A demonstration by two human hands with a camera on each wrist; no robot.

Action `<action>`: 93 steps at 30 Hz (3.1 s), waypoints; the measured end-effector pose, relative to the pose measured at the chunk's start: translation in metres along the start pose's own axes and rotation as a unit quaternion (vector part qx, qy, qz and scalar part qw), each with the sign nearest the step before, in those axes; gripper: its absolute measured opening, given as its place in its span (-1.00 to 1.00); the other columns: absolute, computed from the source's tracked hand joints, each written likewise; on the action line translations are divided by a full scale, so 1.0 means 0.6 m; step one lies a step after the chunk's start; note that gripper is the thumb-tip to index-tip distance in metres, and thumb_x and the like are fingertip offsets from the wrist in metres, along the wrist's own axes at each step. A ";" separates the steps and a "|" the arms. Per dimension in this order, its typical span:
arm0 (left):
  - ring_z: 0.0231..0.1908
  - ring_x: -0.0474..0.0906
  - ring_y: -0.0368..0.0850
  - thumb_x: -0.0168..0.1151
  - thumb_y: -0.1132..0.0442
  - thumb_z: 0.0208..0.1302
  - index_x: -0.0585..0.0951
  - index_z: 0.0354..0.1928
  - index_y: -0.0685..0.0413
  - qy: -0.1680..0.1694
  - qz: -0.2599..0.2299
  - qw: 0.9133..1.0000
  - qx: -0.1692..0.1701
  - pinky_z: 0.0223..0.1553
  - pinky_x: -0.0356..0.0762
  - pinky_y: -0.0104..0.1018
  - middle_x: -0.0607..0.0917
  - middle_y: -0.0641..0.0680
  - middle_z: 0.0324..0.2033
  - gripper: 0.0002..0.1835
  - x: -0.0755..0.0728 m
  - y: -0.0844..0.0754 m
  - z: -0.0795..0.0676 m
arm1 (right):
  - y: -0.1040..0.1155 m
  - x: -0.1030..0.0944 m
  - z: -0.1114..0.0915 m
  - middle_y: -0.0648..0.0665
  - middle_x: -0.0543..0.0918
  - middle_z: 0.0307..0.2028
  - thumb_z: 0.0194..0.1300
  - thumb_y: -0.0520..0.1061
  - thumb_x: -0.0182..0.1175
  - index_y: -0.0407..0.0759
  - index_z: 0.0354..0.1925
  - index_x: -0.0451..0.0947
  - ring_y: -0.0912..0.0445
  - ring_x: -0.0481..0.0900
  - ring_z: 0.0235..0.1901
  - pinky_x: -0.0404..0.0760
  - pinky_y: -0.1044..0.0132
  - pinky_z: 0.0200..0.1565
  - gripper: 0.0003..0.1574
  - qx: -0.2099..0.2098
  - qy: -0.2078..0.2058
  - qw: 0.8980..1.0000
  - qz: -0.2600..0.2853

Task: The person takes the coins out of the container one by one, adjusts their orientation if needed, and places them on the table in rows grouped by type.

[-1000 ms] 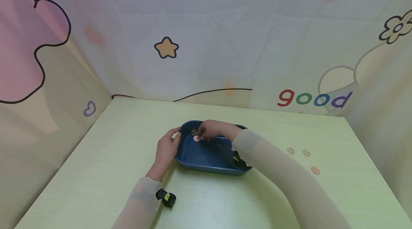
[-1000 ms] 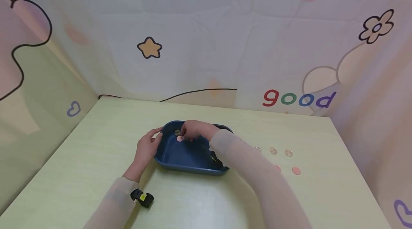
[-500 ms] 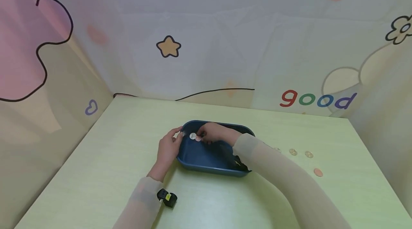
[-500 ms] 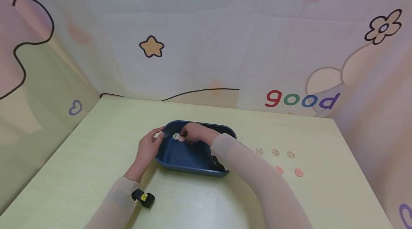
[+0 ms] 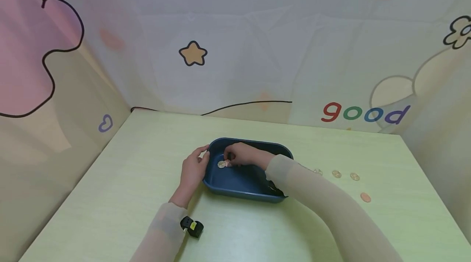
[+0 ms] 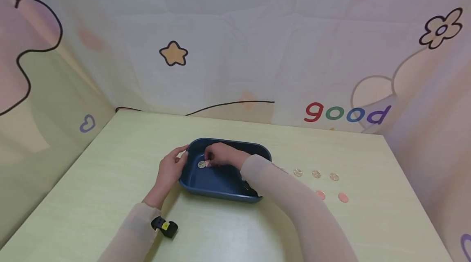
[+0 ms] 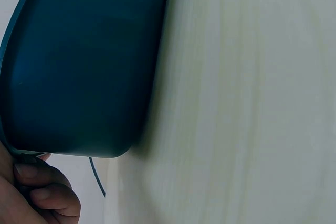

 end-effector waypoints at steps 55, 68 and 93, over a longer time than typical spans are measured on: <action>-0.67 0.19 -0.21 0.09 0.20 0.54 0.58 0.33 0.11 0.007 0.003 1.000 0.002 -0.57 0.16 -0.41 0.23 -0.11 -0.74 -0.59 0.006 0.004 0.000 | -0.051 -0.177 -0.278 -0.24 0.72 -0.26 0.47 -0.14 0.22 -0.27 -0.17 0.64 0.08 0.56 -0.31 0.64 0.20 -0.08 -0.81 0.047 -0.120 0.982 0.140; -0.65 0.23 -0.20 0.09 0.19 0.53 0.57 0.34 0.12 0.006 0.003 1.000 -0.002 -0.56 0.18 -0.40 0.26 -0.10 -0.73 -0.58 0.006 0.003 -0.001 | -0.144 -0.175 -0.422 -0.15 0.77 -0.16 0.53 -0.19 0.12 -0.32 -0.11 0.58 0.31 0.60 -0.25 0.63 0.43 -0.14 -0.81 0.085 -0.203 0.963 0.156; -0.65 0.22 -0.21 0.09 0.20 0.53 0.58 0.33 0.12 -0.006 0.009 1.000 -0.003 -0.56 0.17 -0.40 0.26 -0.10 -0.73 -0.59 -0.007 0.004 -0.002 | -0.314 -0.109 -0.586 0.02 0.51 -0.46 0.58 -0.13 0.06 -0.45 -0.09 0.51 0.25 0.39 -0.47 0.43 0.37 -0.36 -0.66 0.249 -0.260 0.927 0.104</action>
Point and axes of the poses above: each hand's wrist, its own z-axis towards the middle knuckle, its own x-axis out of the palm, y = z × x, the point moved 8 cm from there along z, towards the middle knuckle
